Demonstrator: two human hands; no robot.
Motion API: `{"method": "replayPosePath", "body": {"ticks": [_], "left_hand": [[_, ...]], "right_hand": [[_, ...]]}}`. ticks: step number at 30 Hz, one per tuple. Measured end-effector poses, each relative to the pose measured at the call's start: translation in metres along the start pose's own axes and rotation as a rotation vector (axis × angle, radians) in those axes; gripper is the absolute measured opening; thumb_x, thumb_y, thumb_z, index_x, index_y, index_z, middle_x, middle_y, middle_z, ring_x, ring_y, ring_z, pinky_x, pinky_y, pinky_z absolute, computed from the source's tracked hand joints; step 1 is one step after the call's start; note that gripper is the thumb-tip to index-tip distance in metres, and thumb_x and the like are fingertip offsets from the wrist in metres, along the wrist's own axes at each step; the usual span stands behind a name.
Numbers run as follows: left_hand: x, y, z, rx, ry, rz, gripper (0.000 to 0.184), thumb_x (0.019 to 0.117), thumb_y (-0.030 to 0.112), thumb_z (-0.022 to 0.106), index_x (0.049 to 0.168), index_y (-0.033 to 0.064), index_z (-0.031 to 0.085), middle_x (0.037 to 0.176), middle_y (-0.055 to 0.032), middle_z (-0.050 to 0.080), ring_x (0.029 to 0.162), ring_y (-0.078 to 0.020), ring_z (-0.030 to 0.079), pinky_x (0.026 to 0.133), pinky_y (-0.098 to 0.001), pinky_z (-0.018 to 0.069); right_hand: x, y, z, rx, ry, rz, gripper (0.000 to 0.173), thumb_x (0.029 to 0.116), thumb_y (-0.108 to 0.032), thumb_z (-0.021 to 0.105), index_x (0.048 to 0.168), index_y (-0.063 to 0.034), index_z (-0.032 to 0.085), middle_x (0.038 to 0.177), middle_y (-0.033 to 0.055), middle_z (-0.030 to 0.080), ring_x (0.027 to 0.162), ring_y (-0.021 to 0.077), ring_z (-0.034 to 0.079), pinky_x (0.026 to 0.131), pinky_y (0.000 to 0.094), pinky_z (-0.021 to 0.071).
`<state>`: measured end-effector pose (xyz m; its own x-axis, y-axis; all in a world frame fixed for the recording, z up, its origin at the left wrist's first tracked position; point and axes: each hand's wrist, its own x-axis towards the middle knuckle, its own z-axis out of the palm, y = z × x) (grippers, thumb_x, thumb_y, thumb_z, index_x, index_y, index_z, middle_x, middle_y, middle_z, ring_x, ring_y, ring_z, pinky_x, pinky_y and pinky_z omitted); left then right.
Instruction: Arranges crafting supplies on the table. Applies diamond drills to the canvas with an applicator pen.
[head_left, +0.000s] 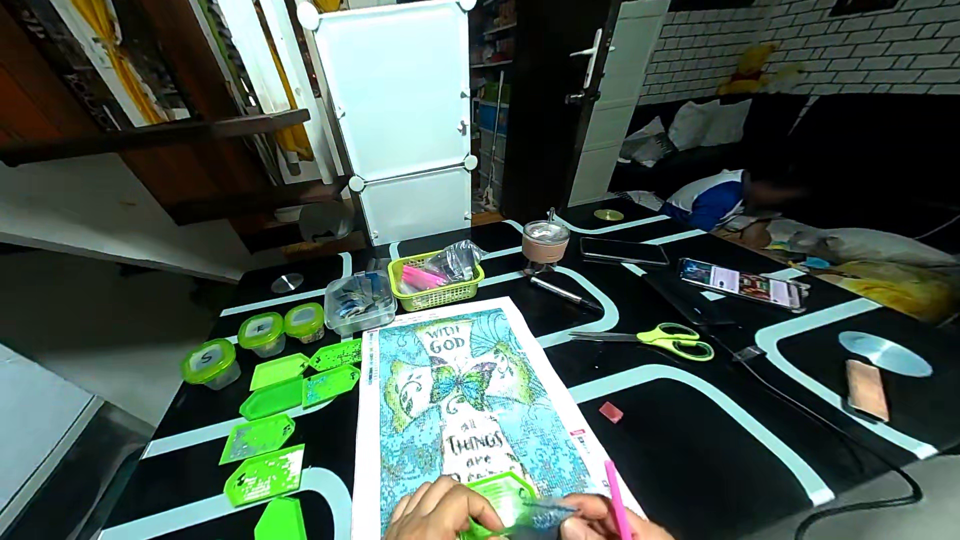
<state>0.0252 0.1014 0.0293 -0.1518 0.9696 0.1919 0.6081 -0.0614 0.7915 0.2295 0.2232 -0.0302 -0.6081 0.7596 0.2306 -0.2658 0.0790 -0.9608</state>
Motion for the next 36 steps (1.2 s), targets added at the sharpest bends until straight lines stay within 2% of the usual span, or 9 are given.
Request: {"method": "replayPosePath", "body": {"ticks": [6,10,13,19,24,27,31,34,36], "left_hand": [[-0.013,-0.029,-0.003,-0.073,0.102,-0.041,0.022,0.096,0.009,0.063,0.116,0.0044,0.072,0.118,-0.0105,0.071,0.113,-0.0232,0.066,0.098,-0.0532,0.0496],[-0.023,-0.044,0.0,-0.119,0.204,-0.009,0.031,0.0879,-0.004,0.054,0.111,0.0044,0.073,0.117,-0.0092,0.071,0.115,-0.021,0.065,0.099,-0.0512,0.0485],[-0.029,-0.054,0.002,-0.138,0.288,0.036,0.031,0.0885,-0.002,0.048,0.106,0.0045,0.073,0.115,-0.0092,0.072,0.114,-0.0182,0.064,0.1,-0.0457,0.0478],[-0.037,-0.075,0.007,-0.202,0.493,0.105,0.026,0.0983,0.009,0.044,0.095,0.018,0.068,0.104,0.0068,0.071,0.11,-0.0034,0.061,0.102,-0.0284,0.0445],[-0.034,-0.075,0.004,-0.375,0.57,0.139,0.023,0.0997,0.014,0.05,0.095,0.0258,0.07,0.102,0.015,0.07,0.107,0.0014,0.062,0.097,-0.0198,0.0473],[-0.032,-0.072,0.003,-0.43,0.52,0.132,0.018,0.0997,0.018,0.055,0.102,0.0272,0.07,0.107,0.0151,0.07,0.11,0.0008,0.062,0.098,-0.0201,0.0489],[-0.026,-0.064,0.005,-0.371,0.472,0.12,0.018,0.1014,0.014,0.054,0.106,0.0223,0.069,0.109,0.0115,0.069,0.112,-0.0011,0.062,0.1,-0.0242,0.0493],[-0.024,-0.063,0.009,-0.38,0.444,0.117,0.017,0.1006,0.01,0.055,0.106,0.0186,0.069,0.109,0.0089,0.07,0.112,-0.0022,0.062,0.1,-0.0252,0.0506],[-0.024,-0.062,0.01,-0.38,0.439,0.11,0.016,0.0998,0.009,0.056,0.105,0.0168,0.069,0.108,0.0075,0.07,0.111,-0.0026,0.062,0.099,-0.0248,0.0512]], "right_hand": [[0.018,-0.013,-0.02,-0.335,0.032,0.018,0.016,0.0953,-0.002,0.067,0.109,0.0021,0.072,0.093,-0.0031,0.075,0.079,-0.0027,0.067,0.073,0.0189,0.0564],[0.024,-0.013,-0.02,-0.57,-0.047,-0.039,0.019,0.0976,-0.01,0.067,0.108,0.0041,0.074,0.097,0.0079,0.076,0.08,0.0002,0.066,0.075,0.019,0.0547],[0.028,-0.015,-0.019,-0.675,-0.109,-0.102,0.019,0.0985,-0.011,0.067,0.108,0.0031,0.075,0.099,0.0134,0.076,0.085,0.008,0.07,0.08,0.0231,0.0565],[0.031,-0.019,-0.018,-0.787,-0.18,-0.168,0.018,0.0983,-0.01,0.067,0.108,0.0015,0.075,0.097,0.0144,0.076,0.085,0.0164,0.073,0.079,0.0301,0.0591],[0.032,-0.018,-0.02,-0.652,-0.109,-0.075,0.019,0.0986,-0.012,0.066,0.108,0.0031,0.074,0.096,0.0104,0.076,0.081,0.0037,0.067,0.076,0.0198,0.0548],[0.03,-0.015,-0.02,-0.533,-0.035,0.001,0.017,0.097,-0.009,0.067,0.108,0.0023,0.073,0.095,0.0034,0.075,0.081,-0.0034,0.066,0.075,0.0161,0.0546],[0.028,-0.015,-0.019,-0.7,-0.116,-0.14,0.019,0.0983,-0.01,0.067,0.109,0.0032,0.075,0.098,0.0137,0.076,0.086,0.0104,0.071,0.08,0.0246,0.0573],[0.029,-0.015,-0.018,-0.816,-0.164,-0.201,0.017,0.0979,-0.009,0.066,0.108,0.0006,0.075,0.096,0.0149,0.076,0.085,0.0204,0.074,0.077,0.0354,0.0602],[0.03,-0.015,-0.018,-0.818,-0.162,-0.205,0.017,0.0979,-0.01,0.066,0.107,0.0002,0.076,0.096,0.0145,0.075,0.083,0.0195,0.073,0.075,0.0345,0.0599]]}}
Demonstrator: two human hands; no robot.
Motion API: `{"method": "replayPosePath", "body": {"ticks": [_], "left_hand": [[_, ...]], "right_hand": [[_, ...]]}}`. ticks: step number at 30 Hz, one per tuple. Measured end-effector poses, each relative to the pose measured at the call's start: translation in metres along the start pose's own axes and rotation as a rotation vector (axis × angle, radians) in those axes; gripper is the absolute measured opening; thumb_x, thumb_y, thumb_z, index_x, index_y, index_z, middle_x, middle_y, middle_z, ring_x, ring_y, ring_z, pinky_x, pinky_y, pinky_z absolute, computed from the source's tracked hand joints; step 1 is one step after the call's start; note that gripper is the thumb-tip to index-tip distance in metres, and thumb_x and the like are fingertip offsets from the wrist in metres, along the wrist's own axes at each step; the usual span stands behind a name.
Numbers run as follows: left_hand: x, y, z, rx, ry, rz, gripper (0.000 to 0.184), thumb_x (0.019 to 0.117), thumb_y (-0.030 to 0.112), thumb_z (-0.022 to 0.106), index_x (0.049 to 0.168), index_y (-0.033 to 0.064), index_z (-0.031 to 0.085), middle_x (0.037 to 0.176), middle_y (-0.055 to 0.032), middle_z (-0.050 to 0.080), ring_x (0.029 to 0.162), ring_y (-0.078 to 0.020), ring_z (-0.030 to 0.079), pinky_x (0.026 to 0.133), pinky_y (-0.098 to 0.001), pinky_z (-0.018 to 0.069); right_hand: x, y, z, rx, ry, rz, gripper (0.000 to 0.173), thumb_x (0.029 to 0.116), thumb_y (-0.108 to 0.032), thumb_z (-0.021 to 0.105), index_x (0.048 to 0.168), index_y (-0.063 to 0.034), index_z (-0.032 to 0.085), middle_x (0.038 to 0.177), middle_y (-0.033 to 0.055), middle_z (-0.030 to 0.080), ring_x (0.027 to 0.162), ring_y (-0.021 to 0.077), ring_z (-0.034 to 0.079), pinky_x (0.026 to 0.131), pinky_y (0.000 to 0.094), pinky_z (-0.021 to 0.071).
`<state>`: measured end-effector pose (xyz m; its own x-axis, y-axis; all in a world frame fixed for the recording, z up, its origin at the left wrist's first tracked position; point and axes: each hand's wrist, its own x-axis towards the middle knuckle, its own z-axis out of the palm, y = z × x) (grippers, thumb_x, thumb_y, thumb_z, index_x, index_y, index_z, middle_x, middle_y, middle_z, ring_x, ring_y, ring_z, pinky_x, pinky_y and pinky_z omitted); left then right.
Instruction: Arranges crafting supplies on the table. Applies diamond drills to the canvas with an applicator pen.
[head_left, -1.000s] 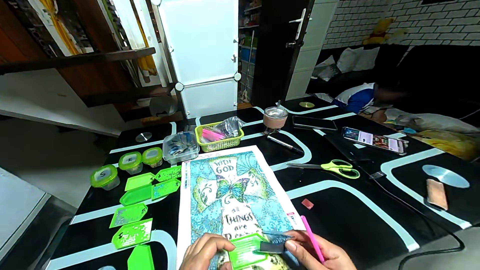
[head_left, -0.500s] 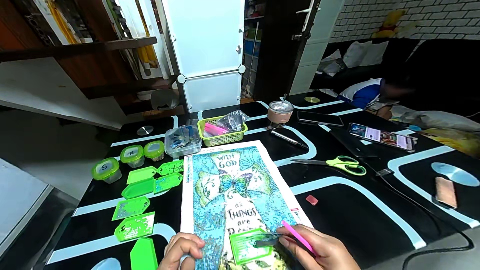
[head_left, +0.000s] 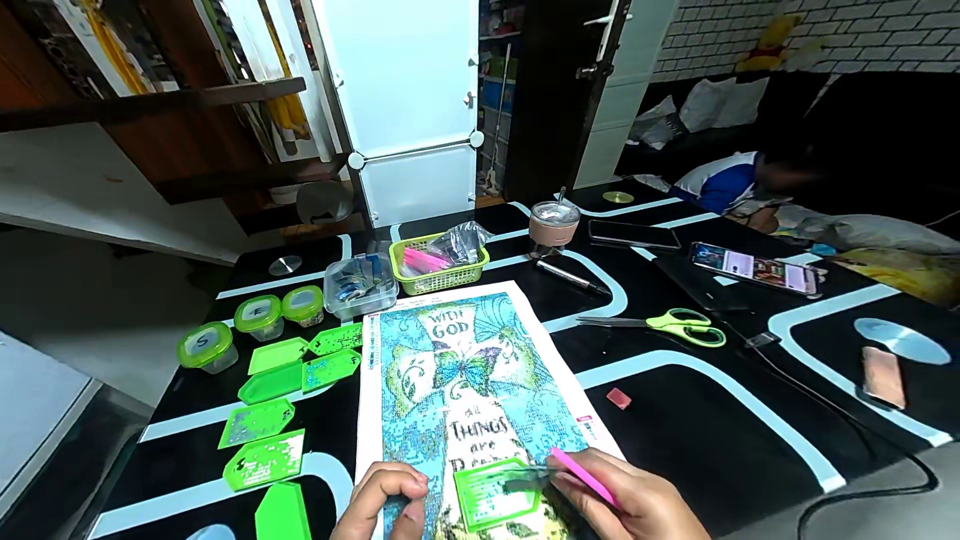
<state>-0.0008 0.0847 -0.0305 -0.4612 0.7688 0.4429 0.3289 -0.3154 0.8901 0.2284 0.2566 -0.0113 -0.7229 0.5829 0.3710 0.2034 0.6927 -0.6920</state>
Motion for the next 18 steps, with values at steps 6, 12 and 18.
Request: {"method": "replayPosePath", "body": {"ticks": [6,12,18], "left_hand": [[-0.002,0.002,-0.003,0.015,-0.047,-0.042,0.016,0.0985,0.004,0.057,0.105,0.0107,0.07,0.11,0.0023,0.07,0.111,-0.0062,0.064,0.099,-0.0269,0.0526],[0.006,0.014,-0.003,0.044,-0.12,-0.079,0.014,0.0959,0.002,0.062,0.107,0.0027,0.071,0.107,-0.0021,0.07,0.105,-0.0058,0.065,0.094,-0.0256,0.0547],[0.028,0.034,0.012,0.013,-0.212,-0.063,0.027,0.0919,0.013,0.075,0.116,-0.0005,0.072,0.112,-0.0055,0.071,0.109,-0.0087,0.064,0.098,-0.0283,0.0532]], "right_hand": [[0.0,0.004,-0.002,0.164,0.047,0.108,0.019,0.0989,-0.012,0.066,0.108,0.0021,0.075,0.096,0.01,0.075,0.079,0.0034,0.066,0.074,0.0191,0.054],[-0.002,-0.002,0.0,0.676,0.185,0.376,0.017,0.0941,0.001,0.065,0.108,-0.0069,0.072,0.083,-0.0114,0.071,0.064,-0.0054,0.059,0.06,0.0146,0.0496],[-0.003,-0.01,0.026,1.195,0.17,0.461,0.018,0.1021,-0.009,0.058,0.108,-0.0196,0.072,0.077,-0.012,0.07,0.054,-0.0058,0.051,0.052,0.0143,0.0441]]}}
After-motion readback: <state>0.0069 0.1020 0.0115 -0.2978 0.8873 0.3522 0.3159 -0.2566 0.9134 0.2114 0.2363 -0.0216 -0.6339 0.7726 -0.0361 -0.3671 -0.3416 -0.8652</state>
